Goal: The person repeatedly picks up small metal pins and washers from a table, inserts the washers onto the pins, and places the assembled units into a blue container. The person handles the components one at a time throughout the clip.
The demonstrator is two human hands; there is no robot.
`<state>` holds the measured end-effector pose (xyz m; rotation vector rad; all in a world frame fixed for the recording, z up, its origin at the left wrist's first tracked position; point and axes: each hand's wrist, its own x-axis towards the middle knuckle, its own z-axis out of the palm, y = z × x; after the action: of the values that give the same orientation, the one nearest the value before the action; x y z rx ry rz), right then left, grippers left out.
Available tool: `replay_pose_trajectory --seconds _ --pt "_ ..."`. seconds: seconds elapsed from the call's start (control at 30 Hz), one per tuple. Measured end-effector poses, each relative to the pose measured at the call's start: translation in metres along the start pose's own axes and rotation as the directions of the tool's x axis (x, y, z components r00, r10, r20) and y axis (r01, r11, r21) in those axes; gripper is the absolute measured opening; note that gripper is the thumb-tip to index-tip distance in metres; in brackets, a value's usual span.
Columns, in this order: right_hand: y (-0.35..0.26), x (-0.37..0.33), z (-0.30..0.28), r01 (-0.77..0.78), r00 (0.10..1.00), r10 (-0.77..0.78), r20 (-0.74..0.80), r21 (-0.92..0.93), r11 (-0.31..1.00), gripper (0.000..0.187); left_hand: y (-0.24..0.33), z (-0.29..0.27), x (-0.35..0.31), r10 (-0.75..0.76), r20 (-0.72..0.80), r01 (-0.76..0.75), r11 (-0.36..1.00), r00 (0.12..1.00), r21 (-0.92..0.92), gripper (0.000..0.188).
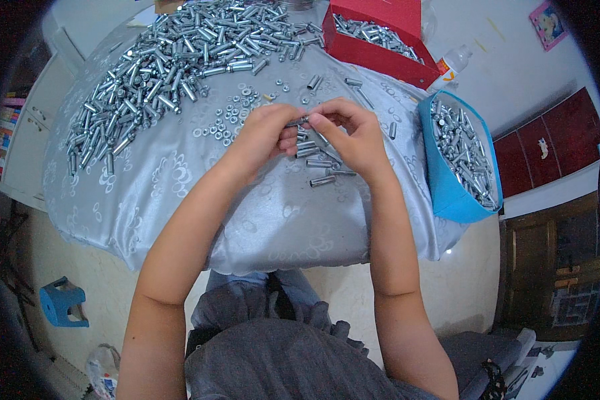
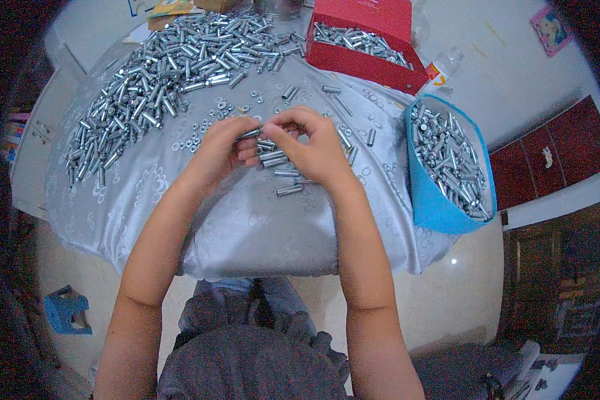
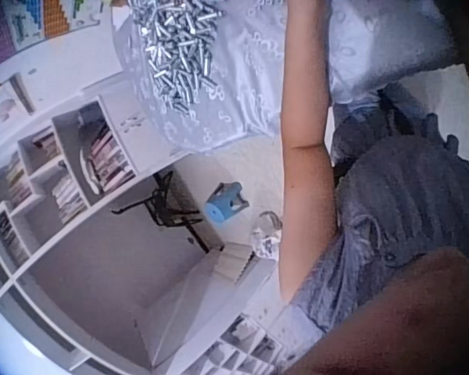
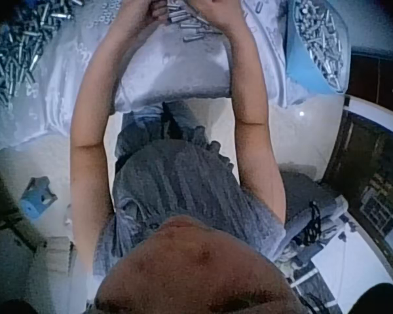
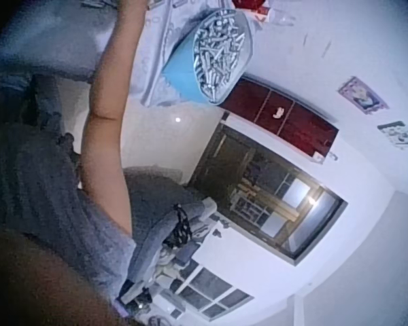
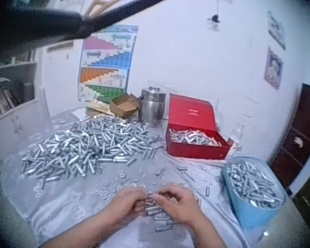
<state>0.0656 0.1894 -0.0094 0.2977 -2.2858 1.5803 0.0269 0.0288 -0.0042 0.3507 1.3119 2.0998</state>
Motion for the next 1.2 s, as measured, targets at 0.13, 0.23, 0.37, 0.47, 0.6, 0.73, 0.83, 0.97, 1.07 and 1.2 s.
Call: replay_pose_trajectory --seconds 0.13,0.23,0.37,0.47,0.6,0.73,0.83,0.97,1.07,1.2 --pt "0.002 0.0 0.004 -0.026 0.999 0.027 -0.019 0.053 0.998 0.016 -0.005 0.0 0.005 0.015 0.026 -0.016 0.999 1.0 0.048 0.025" --pt "0.0 -0.001 0.008 -0.067 0.996 0.074 -0.048 0.136 0.988 0.016 -0.005 0.003 0.002 -0.003 0.02 0.002 0.999 1.0 0.046 0.027" --pt "-0.003 -0.001 0.01 -0.065 0.995 0.073 -0.063 0.121 0.991 0.017 -0.004 0.004 0.002 -0.1 0.032 0.103 0.986 0.994 -0.133 0.028" --pt "-0.003 -0.001 0.009 0.021 0.999 -0.02 -0.048 0.021 1.0 0.017 -0.006 0.002 0.003 -0.109 0.027 0.112 0.985 0.994 -0.129 0.031" --pt "-0.007 0.0 0.008 0.162 0.986 -0.164 -0.017 -0.059 0.985 0.016 -0.003 0.005 0.001 -0.163 -0.035 0.161 0.985 0.986 -0.067 0.035" --pt "-0.009 -0.001 0.01 0.227 0.972 -0.231 -0.044 -0.067 0.971 0.017 0.0 0.005 0.0 -0.182 0.058 0.189 0.969 0.982 -0.158 0.036" --pt "-0.009 0.0 0.014 0.189 0.981 -0.186 -0.048 0.058 0.98 0.018 -0.001 -0.001 0.002 -0.155 0.181 0.204 0.931 0.971 -0.302 0.032" --pt "-0.004 -0.001 0.018 0.071 0.997 -0.065 -0.044 0.173 0.982 0.022 -0.002 -0.005 0.005 -0.159 0.175 0.219 0.882 0.972 -0.417 0.025" --pt "-0.01 -0.002 0.016 0.055 0.998 -0.051 -0.03 0.15 0.987 0.024 0.003 0.0 0.003 -0.149 0.113 0.182 0.899 0.982 -0.399 0.021" --pt "-0.011 0.003 -0.011 0.003 0.985 0.011 -0.174 0.082 0.997 0.023 0.004 -0.008 0.005 -0.123 0.097 0.153 0.891 0.988 -0.428 0.019"
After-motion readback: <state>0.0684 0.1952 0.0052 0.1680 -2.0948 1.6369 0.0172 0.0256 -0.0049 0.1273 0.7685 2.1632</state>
